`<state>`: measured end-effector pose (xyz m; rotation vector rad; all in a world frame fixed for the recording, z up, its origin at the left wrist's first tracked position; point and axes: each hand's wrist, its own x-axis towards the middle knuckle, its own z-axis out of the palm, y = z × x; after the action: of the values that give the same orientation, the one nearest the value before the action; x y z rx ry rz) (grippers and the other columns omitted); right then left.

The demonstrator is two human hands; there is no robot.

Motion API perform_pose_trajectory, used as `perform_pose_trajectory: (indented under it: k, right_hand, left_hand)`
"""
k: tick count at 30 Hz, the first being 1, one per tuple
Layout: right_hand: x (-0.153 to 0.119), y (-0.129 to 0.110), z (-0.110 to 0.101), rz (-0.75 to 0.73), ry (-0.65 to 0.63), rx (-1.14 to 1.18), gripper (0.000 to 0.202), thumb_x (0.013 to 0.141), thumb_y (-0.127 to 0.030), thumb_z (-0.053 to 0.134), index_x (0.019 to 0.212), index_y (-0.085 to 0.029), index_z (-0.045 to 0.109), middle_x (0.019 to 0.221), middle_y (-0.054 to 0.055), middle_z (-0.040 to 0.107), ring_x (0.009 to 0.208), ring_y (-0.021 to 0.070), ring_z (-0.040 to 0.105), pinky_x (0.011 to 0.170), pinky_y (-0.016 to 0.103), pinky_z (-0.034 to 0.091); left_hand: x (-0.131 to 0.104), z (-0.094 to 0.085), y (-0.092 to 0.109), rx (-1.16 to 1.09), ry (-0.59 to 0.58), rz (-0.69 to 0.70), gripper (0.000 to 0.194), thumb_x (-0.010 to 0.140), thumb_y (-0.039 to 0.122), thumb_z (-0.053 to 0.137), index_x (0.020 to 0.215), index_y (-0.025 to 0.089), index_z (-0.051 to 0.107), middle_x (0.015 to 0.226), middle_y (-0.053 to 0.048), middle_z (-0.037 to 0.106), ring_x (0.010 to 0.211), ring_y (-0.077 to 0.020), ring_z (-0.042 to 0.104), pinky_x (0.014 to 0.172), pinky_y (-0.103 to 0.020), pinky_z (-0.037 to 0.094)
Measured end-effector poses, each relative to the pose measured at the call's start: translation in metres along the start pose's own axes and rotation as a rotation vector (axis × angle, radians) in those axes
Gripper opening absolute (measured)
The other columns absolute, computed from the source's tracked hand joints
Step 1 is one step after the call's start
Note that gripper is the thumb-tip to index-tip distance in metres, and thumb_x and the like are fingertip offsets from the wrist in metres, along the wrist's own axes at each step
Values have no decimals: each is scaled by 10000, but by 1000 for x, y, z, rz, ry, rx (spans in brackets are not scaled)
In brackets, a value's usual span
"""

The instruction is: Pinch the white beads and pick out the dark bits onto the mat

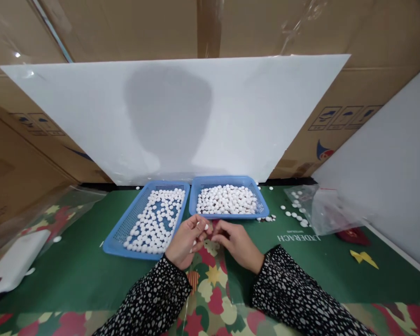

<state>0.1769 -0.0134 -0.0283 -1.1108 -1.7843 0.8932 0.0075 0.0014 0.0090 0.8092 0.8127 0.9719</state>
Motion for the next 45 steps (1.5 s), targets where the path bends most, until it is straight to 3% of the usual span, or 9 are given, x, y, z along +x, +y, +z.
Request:
perform_pose_trajectory:
  k: [4,7,12,17,35,40,45]
  right_hand:
    - [5,-9,-6,190,97,510,129,804,-292,718,787,-178,659,672,-5,670,601,158,616,577,275,510]
    - [7,-12,-7,206,107,629,160,786,-322,738,827,-176,688,741,18,716,663,167,661,657,308,546]
    - [5,-19,-8,111,143,439,113,817,-289,719,802,-184,682,747,11,687,672,159,628,655,298,517]
    - [4,-27,-7,-44,179,280,84,850,-243,693,780,-198,691,856,23,667,830,178,623,797,334,500]
    - [0,-24,0,-8,258,254,33,827,-194,728,827,-192,694,809,14,674,742,168,629,700,288,504]
    - [-1,-26,1,-96,216,175,179,865,-157,684,1011,-242,744,884,23,681,802,168,642,734,301,508]
    - [12,-27,-6,-241,270,30,135,877,-154,661,978,-220,721,941,39,652,871,181,634,777,322,525]
  left_hand:
    - [4,0,-9,-10,73,16,392,674,433,833,778,113,632,669,-14,590,408,-5,323,323,-121,163]
    - [5,-1,-10,-20,76,-23,439,672,437,834,890,100,656,631,0,586,350,22,247,324,-134,133]
    - [5,1,-9,-2,60,-11,416,694,474,807,739,112,607,604,18,546,373,13,247,331,-126,150]
    - [5,2,-11,20,70,-24,430,680,504,803,733,126,605,541,43,495,386,-12,266,331,-129,143]
    - [-1,6,-12,142,90,32,436,691,518,790,709,134,583,474,50,484,392,-29,279,368,-144,165]
    - [0,7,-13,172,82,24,452,687,522,790,670,132,563,467,44,494,382,-22,289,364,-138,171]
    - [1,7,-4,166,100,65,459,734,568,731,793,127,617,531,16,569,358,-36,360,312,-124,185]
